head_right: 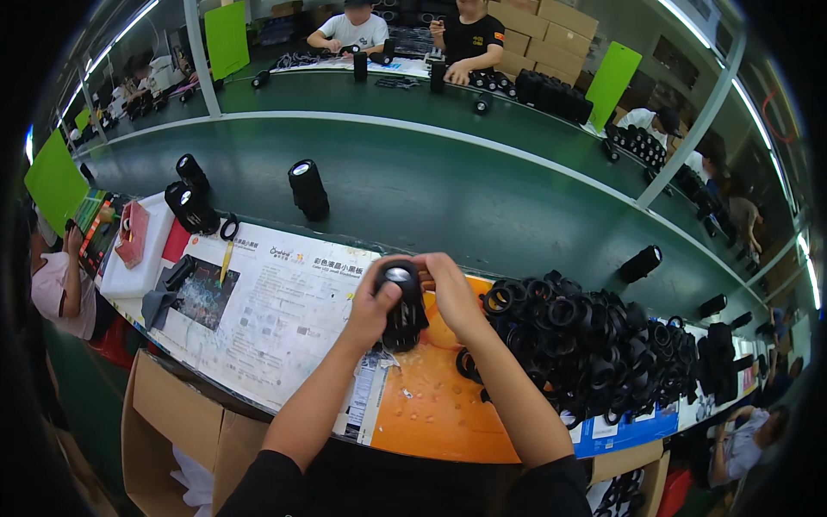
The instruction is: Assembling rubber rings onto electronic device bodies at a factory workbench.
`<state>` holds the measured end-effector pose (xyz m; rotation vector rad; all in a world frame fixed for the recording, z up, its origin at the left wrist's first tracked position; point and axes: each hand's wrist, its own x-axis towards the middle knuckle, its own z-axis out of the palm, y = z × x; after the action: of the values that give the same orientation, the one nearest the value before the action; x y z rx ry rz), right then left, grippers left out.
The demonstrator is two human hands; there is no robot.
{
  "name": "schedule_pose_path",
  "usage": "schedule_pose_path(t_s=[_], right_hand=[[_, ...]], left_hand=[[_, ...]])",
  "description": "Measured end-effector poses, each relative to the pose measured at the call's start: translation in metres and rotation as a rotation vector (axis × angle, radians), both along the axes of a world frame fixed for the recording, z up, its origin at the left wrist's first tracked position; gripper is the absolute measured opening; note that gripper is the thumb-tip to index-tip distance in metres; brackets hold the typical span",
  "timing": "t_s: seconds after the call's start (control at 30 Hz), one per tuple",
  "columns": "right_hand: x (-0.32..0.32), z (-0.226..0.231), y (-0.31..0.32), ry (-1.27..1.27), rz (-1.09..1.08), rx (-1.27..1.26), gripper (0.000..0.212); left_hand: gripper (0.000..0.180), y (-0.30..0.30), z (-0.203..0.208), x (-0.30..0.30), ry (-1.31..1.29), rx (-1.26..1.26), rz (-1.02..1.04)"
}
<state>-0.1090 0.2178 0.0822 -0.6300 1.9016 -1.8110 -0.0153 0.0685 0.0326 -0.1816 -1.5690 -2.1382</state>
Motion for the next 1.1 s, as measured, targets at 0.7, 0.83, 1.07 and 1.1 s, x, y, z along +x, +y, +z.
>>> schedule_pose_path(t_s=[0.7,0.83,1.07,1.1], right_hand=[[-0.064,0.062,0.002,0.849,-0.231,0.526,0.049],[-0.115,0.052,0.008,1.203,-0.269,0.741,0.047],[-0.146,0.047,0.017,1.26,-0.225,0.94,0.062],[-0.144,0.047,0.016,1.252,-0.23,0.941,0.062]], left_hand=[[0.063,-0.039,0.002,-0.006,-0.101,0.349,0.414],[0.073,-0.08,0.0,-0.033,-0.238,0.164,0.738],[0.1,-0.202,0.024,-0.089,-0.257,-0.258,0.555],[0.097,-0.216,0.019,-0.092,-0.246,-0.289,0.433]])
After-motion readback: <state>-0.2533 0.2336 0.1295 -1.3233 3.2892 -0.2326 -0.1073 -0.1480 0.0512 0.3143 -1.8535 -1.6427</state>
